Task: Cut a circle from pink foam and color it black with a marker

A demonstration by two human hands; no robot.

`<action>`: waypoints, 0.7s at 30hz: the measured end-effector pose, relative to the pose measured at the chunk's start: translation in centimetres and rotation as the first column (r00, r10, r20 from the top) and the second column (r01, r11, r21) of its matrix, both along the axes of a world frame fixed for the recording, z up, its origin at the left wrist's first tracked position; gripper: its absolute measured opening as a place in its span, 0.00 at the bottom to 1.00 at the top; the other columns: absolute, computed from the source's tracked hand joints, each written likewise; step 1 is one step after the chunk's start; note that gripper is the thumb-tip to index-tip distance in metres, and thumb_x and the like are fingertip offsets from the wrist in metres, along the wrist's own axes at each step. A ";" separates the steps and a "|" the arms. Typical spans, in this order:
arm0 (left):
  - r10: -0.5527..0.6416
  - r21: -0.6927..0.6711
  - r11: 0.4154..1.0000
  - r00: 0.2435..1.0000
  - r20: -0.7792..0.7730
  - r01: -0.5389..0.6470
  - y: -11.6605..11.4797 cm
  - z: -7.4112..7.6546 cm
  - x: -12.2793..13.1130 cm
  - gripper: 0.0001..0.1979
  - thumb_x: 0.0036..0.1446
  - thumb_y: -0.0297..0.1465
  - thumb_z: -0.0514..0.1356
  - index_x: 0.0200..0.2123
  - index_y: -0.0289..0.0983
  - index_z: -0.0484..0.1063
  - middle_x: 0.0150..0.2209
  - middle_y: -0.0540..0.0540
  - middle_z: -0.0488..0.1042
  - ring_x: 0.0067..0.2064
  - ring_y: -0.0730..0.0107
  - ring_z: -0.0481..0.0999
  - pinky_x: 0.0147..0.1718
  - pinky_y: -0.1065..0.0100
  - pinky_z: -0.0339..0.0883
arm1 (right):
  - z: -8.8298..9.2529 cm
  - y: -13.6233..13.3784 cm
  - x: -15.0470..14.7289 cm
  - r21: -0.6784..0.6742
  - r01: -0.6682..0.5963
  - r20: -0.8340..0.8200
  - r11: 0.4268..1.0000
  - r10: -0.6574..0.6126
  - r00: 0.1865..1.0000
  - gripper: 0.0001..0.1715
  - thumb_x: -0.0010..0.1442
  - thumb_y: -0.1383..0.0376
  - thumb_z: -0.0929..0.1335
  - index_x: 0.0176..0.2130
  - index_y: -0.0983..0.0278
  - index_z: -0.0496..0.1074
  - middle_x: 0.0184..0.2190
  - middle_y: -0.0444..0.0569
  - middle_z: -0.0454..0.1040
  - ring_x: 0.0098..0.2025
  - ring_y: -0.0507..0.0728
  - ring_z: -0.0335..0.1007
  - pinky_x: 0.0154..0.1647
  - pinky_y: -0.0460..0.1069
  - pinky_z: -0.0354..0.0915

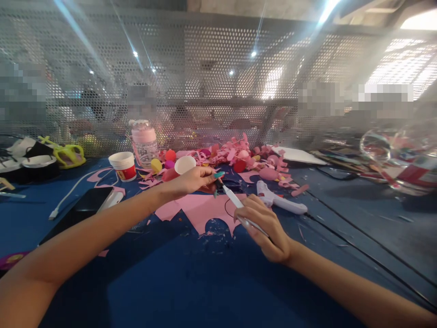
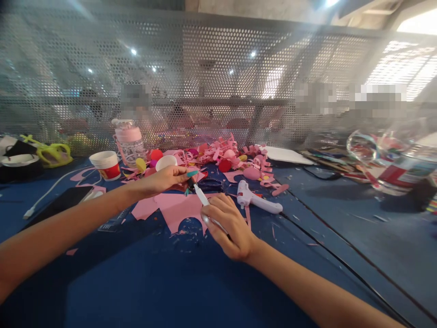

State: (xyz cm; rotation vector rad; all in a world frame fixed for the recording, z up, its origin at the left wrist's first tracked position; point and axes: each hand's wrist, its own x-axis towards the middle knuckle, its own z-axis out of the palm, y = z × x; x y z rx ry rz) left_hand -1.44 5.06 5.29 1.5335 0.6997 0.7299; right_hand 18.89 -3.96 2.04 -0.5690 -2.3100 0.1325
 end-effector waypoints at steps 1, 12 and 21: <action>-0.005 0.007 1.000 1.000 0.001 0.005 -0.1 0.0 0.1 0.13 0.51 0.37 0.63 0.28 0.31 0.70 0.23 0.51 0.70 0.26 0.79 0.70 0.32 0.72 0.67 | 0.0 0.0 0.1 -0.001 -0.009 -0.004 1.000 0.009 1.000 0.10 0.59 0.67 0.55 0.37 0.64 0.62 0.29 0.49 0.63 0.31 0.56 0.55 0.33 0.54 0.53; 0.002 0.035 0.999 1.000 0.005 -0.002 -0.2 -0.1 0.0 0.13 0.52 0.37 0.62 0.30 0.31 0.68 0.23 0.51 0.69 0.27 0.78 0.70 0.33 0.72 0.67 | 0.1 -0.1 0.3 -0.015 -0.052 -0.030 0.999 0.052 0.998 0.09 0.58 0.66 0.55 0.34 0.64 0.62 0.27 0.49 0.62 0.30 0.56 0.55 0.33 0.54 0.52; -0.182 0.279 0.931 0.962 -0.205 0.236 -1.2 0.0 0.0 0.15 0.57 0.42 0.55 0.30 0.35 0.61 0.24 0.53 0.64 0.27 0.77 0.66 0.29 0.73 0.63 | -0.2 0.2 0.3 -0.088 -0.118 -0.044 0.989 0.115 0.992 0.10 0.60 0.65 0.55 0.35 0.64 0.62 0.29 0.49 0.61 0.33 0.57 0.56 0.36 0.55 0.53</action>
